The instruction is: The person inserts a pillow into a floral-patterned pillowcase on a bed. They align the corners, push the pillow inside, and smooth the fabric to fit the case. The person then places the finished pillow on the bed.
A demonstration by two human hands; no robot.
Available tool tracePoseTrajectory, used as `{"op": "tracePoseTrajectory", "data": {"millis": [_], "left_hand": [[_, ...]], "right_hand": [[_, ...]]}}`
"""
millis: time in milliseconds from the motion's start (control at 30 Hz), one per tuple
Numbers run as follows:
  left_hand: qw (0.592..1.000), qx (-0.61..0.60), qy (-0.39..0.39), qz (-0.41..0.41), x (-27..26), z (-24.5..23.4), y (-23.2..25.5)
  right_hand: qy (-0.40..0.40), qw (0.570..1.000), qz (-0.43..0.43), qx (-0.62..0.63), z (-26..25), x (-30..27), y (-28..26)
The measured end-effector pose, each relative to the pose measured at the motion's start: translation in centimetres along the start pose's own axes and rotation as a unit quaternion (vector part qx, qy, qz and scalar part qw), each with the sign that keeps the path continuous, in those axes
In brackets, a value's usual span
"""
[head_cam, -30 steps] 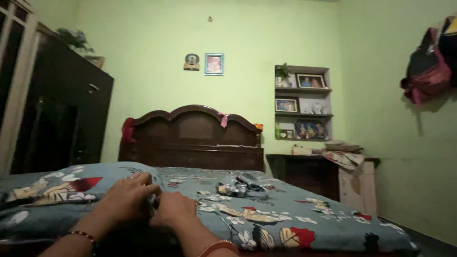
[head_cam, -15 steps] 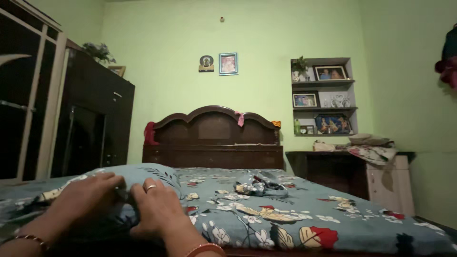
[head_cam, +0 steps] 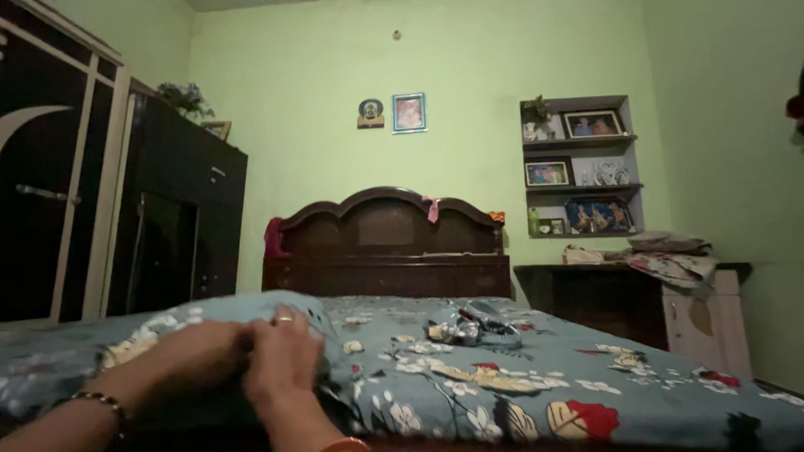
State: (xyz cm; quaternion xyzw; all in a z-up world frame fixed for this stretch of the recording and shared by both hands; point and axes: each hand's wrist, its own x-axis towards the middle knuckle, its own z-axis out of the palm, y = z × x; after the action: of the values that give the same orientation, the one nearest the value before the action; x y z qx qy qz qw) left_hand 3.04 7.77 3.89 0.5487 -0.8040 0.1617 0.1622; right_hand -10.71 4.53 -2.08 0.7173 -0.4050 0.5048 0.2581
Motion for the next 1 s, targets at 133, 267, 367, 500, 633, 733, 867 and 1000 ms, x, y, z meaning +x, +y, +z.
{"op": "tracePoseTrajectory", "data": {"millis": [133,267,367,500,633,733,867,1000], "left_hand": [[0.996,-0.016,-0.077,0.051,2.8,0.9,0.5],[0.996,-0.083,0.016,0.039,0.1,1.9,-0.4],[0.996,-0.059,0.041,0.044,-3.4,-0.3,-1.0],[0.997,-0.044,0.066,-0.021,-7.8,-3.9,-0.7],[0.997,-0.013,0.008,-0.080,-8.9,-4.5,-2.0],[0.989,-0.009,-0.008,-0.149,-9.3,-3.4,-4.0],[0.968,-0.103,-0.031,-0.227,-9.0,-2.2,-6.0],[0.972,-0.106,-0.041,-0.207,-7.8,-0.5,-8.7]], "right_hand": [[-0.001,0.979,0.168,0.118,1.8,1.0,3.1],[0.000,0.996,0.084,0.037,-0.3,0.2,2.1],[-0.037,0.999,0.022,0.031,-2.9,0.3,1.1],[-0.112,0.985,-0.131,0.003,-5.2,0.4,1.6],[-0.148,0.968,-0.205,0.002,-4.7,0.7,1.6],[-0.175,0.960,-0.220,-0.014,-3.8,0.6,1.0],[-0.176,0.952,-0.249,-0.029,-2.1,0.9,-1.4],[-0.207,0.950,-0.228,-0.052,0.4,0.9,-5.4]]}}
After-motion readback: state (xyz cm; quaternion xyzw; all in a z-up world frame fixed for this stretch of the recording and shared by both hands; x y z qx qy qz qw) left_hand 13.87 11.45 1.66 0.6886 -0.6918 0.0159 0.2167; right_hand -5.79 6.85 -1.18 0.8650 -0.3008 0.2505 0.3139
